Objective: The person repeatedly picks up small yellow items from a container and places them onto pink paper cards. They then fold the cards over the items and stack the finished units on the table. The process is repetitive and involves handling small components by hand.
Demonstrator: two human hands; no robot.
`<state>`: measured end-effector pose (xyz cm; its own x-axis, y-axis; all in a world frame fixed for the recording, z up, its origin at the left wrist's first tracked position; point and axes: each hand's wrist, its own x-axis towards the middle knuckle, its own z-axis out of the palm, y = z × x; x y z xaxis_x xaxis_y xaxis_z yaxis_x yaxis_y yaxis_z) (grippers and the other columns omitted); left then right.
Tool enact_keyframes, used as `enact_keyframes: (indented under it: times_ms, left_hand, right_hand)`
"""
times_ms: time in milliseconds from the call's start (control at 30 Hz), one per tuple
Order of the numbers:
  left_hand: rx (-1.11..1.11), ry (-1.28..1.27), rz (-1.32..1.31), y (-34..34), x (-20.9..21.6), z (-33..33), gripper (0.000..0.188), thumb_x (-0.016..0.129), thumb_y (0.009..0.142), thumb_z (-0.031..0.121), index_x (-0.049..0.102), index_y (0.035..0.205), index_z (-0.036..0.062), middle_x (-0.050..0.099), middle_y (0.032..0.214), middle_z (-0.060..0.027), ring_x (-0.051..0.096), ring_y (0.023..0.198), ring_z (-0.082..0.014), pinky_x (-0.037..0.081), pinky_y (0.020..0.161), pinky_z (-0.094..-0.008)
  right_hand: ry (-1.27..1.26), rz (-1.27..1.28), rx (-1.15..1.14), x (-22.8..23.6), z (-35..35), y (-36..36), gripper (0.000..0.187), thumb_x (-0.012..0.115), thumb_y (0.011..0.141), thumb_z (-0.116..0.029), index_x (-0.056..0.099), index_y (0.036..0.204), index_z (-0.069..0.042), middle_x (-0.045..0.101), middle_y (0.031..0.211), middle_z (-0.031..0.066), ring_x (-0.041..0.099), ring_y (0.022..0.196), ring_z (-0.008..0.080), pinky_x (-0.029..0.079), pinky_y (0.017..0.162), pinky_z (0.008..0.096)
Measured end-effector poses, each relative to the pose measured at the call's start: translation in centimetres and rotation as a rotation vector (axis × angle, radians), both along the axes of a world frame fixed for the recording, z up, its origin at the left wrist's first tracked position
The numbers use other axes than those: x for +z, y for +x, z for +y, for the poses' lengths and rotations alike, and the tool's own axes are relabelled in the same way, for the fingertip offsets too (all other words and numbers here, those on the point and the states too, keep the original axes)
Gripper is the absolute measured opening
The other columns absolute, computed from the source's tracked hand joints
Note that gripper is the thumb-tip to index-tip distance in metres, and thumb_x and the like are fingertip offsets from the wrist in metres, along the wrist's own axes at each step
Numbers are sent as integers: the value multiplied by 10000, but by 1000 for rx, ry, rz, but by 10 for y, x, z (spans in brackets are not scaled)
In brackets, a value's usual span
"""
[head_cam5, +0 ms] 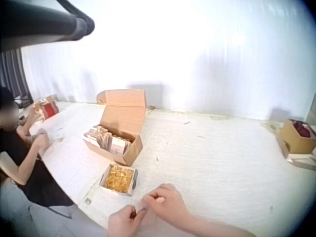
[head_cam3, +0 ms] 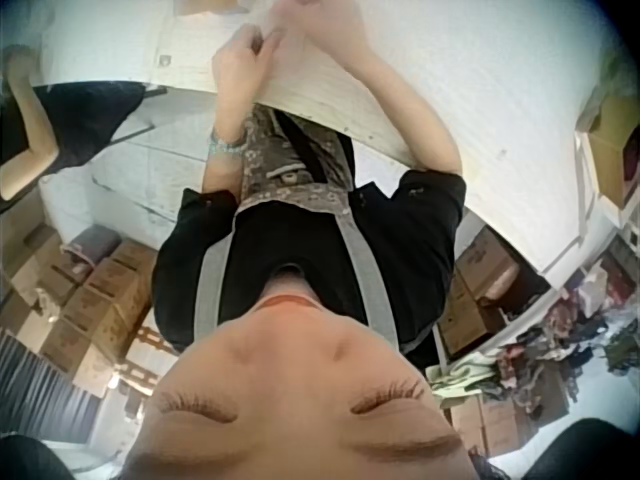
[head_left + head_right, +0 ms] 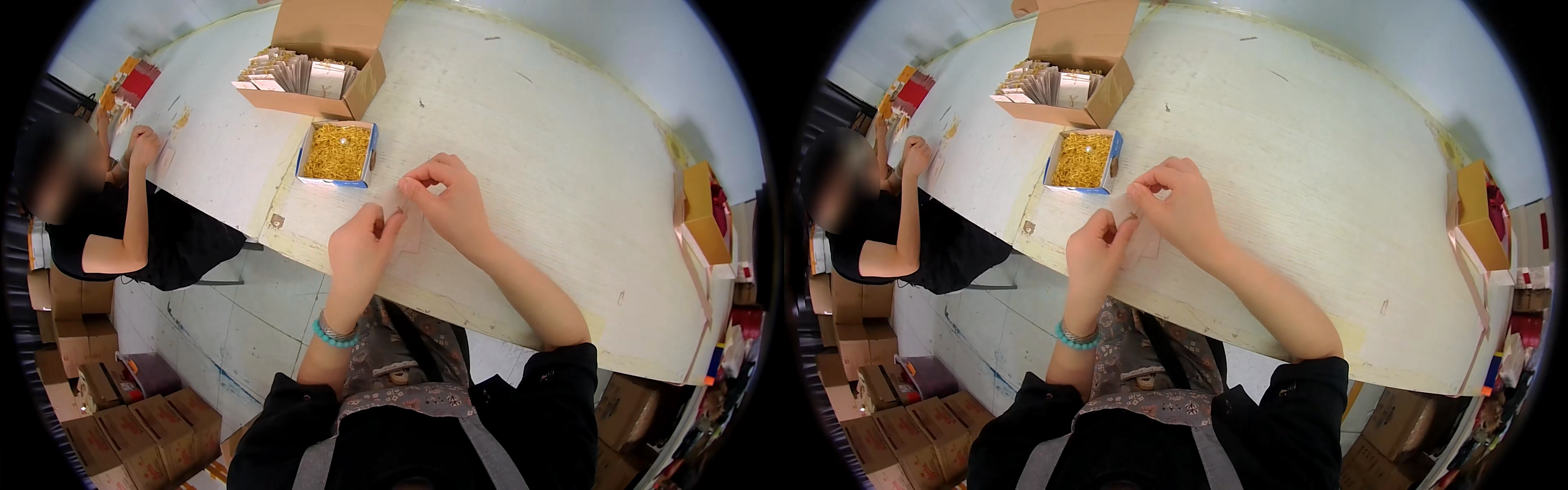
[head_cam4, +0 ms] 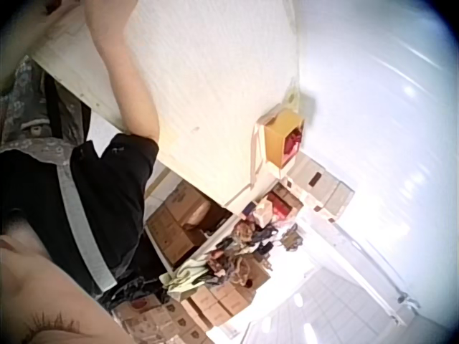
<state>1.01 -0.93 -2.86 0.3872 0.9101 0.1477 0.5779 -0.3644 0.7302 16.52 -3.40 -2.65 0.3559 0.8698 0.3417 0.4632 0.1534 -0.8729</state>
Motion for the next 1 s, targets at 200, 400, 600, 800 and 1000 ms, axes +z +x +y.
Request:
enact_keyframes:
  times_ms: [200,400,600,800,1000]
  left_hand:
    - [-111,314,130,12,10,-4,283,695,812,203,505,683,38,579,618,-114,564,527,-256,426,481,-320]
    - [-197,-512,-362,8,7,10,166,666,839,199,634,830,36,614,675,-129,579,551,-266,453,519,-328]
    - [43,537,188,-14,8,92,123,684,778,179,698,874,104,637,777,-69,614,717,-244,490,617,-355]
    - [-59,369,421,-18,8,120,101,667,758,136,679,840,79,632,831,-75,610,780,-258,486,691,-356]
    - [-3,406,197,-21,8,110,66,668,779,155,657,807,96,645,765,-64,626,737,-256,497,636,-360]
  right_hand:
    - [155,10,-105,-4,3,0,61,664,812,-101,682,826,-45,592,760,39,541,766,169,448,699,287]
    - [-202,270,-56,-8,15,32,104,634,831,-116,675,870,-29,653,762,73,598,682,183,486,648,301]
    - [-315,-122,-316,-17,18,83,168,649,842,-169,681,939,-35,668,817,52,594,716,158,479,657,287]
    - [59,-626,-512,-44,25,90,258,686,787,-181,651,1038,-129,609,1055,21,525,1007,220,415,799,368]
    - [137,-620,-455,-33,22,82,232,693,769,-141,652,996,-110,615,1037,33,543,968,236,421,785,363]
